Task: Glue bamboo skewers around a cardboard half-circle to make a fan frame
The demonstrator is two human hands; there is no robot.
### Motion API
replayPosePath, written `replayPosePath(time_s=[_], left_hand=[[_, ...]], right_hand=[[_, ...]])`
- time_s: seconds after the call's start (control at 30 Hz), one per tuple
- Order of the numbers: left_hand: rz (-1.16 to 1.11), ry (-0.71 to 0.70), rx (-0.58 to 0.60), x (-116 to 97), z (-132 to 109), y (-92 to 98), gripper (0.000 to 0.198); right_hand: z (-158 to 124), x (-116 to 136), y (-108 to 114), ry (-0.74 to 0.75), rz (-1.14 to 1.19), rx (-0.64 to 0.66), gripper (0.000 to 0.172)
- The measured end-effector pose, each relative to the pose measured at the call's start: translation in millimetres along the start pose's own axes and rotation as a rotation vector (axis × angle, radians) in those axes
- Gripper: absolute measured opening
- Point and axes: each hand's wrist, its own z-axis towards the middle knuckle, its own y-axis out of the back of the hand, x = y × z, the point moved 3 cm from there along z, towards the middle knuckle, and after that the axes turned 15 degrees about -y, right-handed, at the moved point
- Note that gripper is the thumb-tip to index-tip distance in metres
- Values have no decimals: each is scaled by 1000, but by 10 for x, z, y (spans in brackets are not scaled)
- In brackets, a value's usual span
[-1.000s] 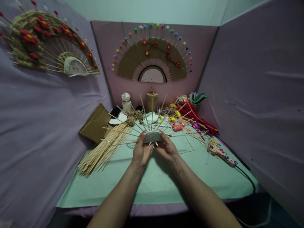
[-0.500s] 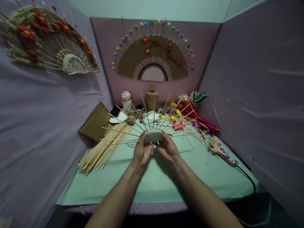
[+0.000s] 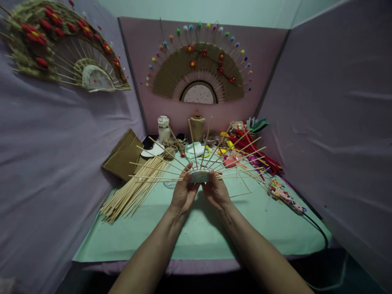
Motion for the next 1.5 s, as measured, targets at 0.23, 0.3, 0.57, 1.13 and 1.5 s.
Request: replayPosePath(time_s=[0.23,0.3,0.57,1.13,1.5], left_hand=[[-25,-24,16,43,-33,-52,74],[-15,-49,12,67,-37,-45,69],[15,-125,-59,63,19,45,27],[-121,-54,-317,65,112,117,8],[-105,45,-415,93,134,142,14]], right_hand=[[83,-22,119,-59,42,-60,38],[95,-30,145,-84,56,-79,40],[82,-97,162,-128,62,-95,38],[90,-112,161,-84,-136,-242,29],[152,-56,301,-67,-236,-408,31]])
